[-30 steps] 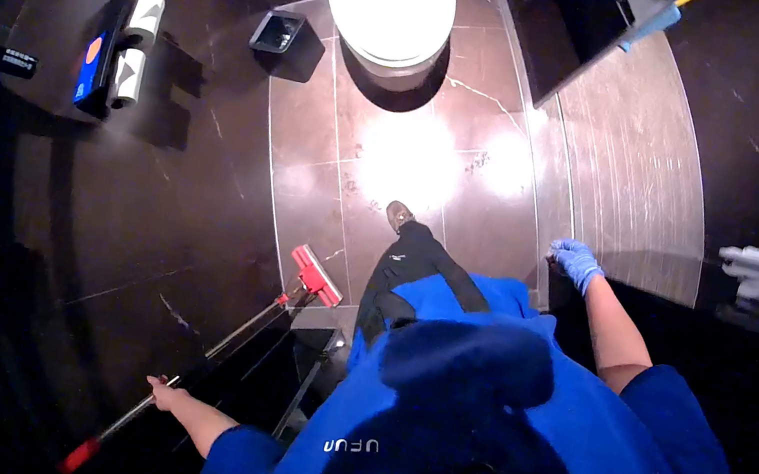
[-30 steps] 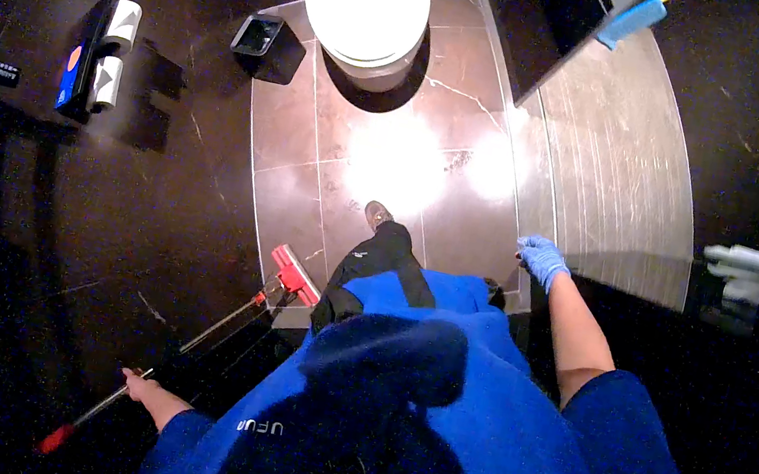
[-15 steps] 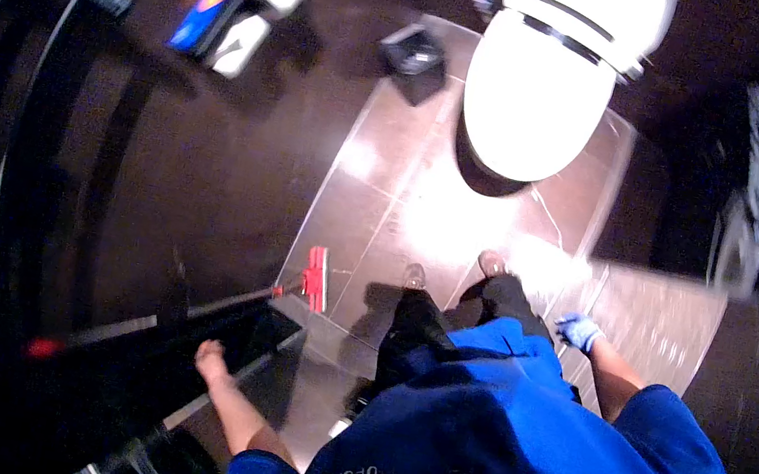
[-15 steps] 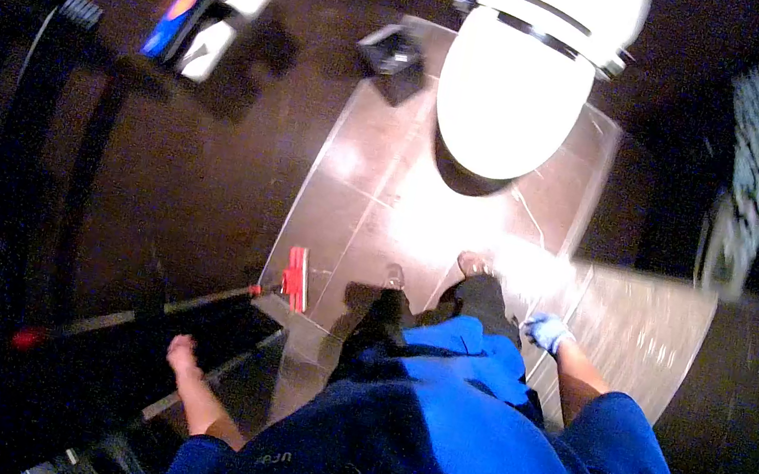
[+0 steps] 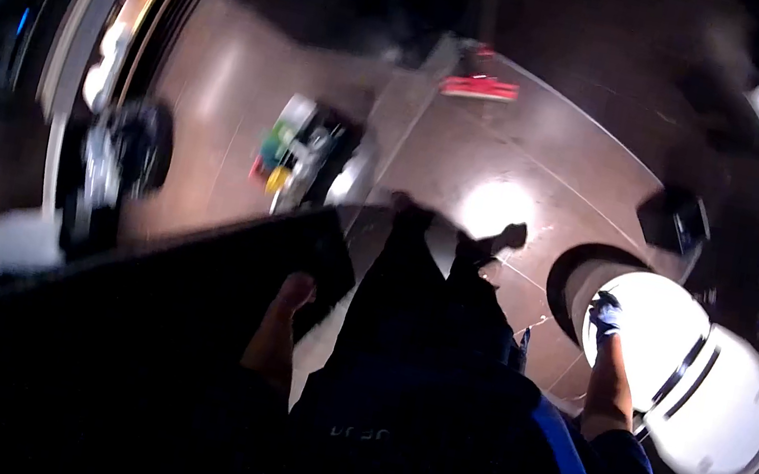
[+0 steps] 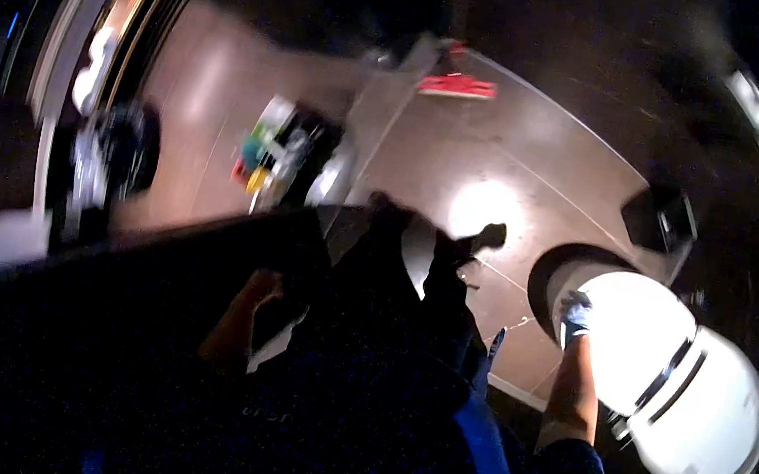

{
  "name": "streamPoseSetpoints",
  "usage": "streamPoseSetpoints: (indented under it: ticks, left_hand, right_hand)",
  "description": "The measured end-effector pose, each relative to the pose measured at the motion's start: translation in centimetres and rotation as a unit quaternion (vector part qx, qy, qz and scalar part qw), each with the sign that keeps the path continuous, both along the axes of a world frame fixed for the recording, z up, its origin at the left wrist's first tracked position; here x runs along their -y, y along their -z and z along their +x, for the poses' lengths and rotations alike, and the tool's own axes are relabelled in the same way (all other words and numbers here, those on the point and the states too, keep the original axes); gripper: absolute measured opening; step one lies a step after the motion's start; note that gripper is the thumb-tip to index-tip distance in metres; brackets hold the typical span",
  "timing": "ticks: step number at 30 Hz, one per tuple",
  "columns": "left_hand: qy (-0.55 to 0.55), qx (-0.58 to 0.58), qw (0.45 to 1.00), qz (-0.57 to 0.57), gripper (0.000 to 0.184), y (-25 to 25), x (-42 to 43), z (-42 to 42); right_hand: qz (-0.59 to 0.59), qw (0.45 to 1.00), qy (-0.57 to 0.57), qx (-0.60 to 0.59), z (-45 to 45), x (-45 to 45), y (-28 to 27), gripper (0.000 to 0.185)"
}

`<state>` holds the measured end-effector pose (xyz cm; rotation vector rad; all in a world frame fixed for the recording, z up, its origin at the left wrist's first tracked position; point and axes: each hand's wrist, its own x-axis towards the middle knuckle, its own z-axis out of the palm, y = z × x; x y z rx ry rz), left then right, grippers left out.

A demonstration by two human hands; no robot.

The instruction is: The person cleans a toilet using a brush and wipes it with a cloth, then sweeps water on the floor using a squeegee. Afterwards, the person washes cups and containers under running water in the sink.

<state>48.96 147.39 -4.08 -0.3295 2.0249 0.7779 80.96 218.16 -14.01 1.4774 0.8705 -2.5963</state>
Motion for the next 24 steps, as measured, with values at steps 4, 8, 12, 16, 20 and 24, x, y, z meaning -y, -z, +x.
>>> streamPoseSetpoints:
  ticks: [4,8,12,16,20,24]
  left_hand:
    - [-0.134,0.048,0.989,0.043,0.014,0.2,-6.1,-0.2]
    - [0.104,-0.073,0.992,0.001,0.027,1.6,-9.5,-5.2]
    - [0.085,-0.129,0.988,0.011,0.027,7.2,-8.6,-12.7]
    - [-0.022,-0.056,0.996,-0.066,0.027,14.5,-4.5,-22.4]
    - [-0.070,-0.204,0.973,-0.080,0.028,17.8,-3.4,-31.2]
    - [-0.594,-0.123,0.791,0.080,0.052,23.4,0.3,-41.3]
  right_hand:
    - [0.088,0.965,-0.247,0.000,-22.4,12.6,-10.5,0.022]
    - [0.242,0.840,-0.485,-0.023,-30.0,24.5,-6.1,0.022]
    - [0.453,0.631,-0.627,-0.055,-34.1,31.0,-8.3,0.040]
    - [0.388,0.503,-0.731,0.247,-38.4,33.6,-7.5,0.066]
    - [0.402,0.485,-0.745,0.221,-41.2,36.0,-2.6,0.087]
    - [0.439,0.438,-0.759,0.200,-46.0,36.5,-1.1,0.078]
